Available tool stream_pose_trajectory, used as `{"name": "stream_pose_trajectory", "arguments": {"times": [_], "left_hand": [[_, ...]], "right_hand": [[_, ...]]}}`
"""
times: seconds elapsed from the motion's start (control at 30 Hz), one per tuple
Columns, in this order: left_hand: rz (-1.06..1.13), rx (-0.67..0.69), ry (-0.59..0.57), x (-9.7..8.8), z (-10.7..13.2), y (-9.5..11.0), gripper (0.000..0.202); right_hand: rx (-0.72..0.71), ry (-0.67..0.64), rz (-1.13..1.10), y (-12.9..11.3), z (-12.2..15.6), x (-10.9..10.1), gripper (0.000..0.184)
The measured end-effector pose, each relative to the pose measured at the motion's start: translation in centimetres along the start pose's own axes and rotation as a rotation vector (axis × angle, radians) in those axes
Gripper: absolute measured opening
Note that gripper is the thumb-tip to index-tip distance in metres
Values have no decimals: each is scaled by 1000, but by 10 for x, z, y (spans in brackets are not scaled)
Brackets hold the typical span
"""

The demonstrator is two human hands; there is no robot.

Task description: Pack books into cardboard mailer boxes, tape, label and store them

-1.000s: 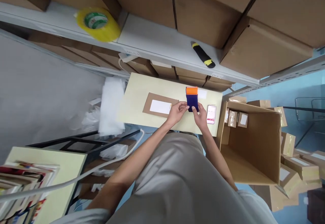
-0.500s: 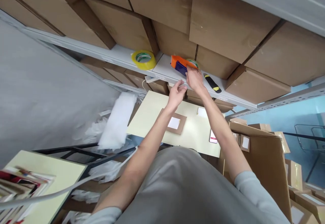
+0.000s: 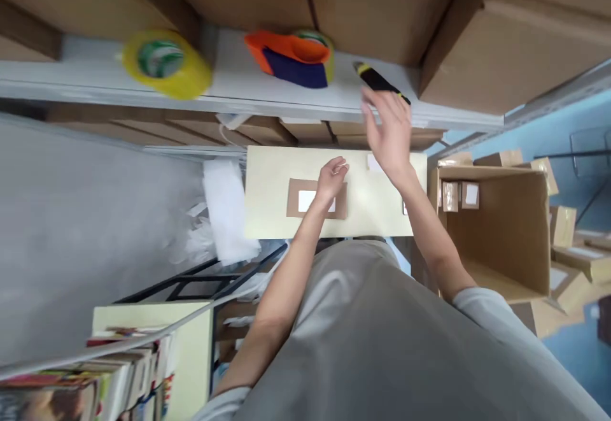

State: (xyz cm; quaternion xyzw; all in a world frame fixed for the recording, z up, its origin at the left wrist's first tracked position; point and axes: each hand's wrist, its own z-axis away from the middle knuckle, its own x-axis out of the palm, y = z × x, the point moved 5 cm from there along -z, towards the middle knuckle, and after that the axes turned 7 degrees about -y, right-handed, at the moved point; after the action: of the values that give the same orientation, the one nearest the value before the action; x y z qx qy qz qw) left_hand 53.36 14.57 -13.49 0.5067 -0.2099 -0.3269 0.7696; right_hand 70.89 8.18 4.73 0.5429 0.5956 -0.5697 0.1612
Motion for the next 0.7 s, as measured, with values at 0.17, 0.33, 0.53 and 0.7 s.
{"name": "stream_pose_trajectory", "arguments": {"times": [0.17, 0.33, 0.53, 0.7], "left_hand": [[-102, -134, 20, 42, -34, -67, 29], [-212, -243, 113, 80, -85, -115, 22], [-335, -210, 111, 101, -113, -142, 11], [-389, -178, 160, 106, -108, -147, 18]], "right_hand": [[526, 35, -281, 137, 141, 51, 46], [902, -84, -361, 227, 180, 146, 42], [1026, -148, -307, 257, 188, 193, 37], [986, -165, -315, 255, 198, 203, 34]]}}
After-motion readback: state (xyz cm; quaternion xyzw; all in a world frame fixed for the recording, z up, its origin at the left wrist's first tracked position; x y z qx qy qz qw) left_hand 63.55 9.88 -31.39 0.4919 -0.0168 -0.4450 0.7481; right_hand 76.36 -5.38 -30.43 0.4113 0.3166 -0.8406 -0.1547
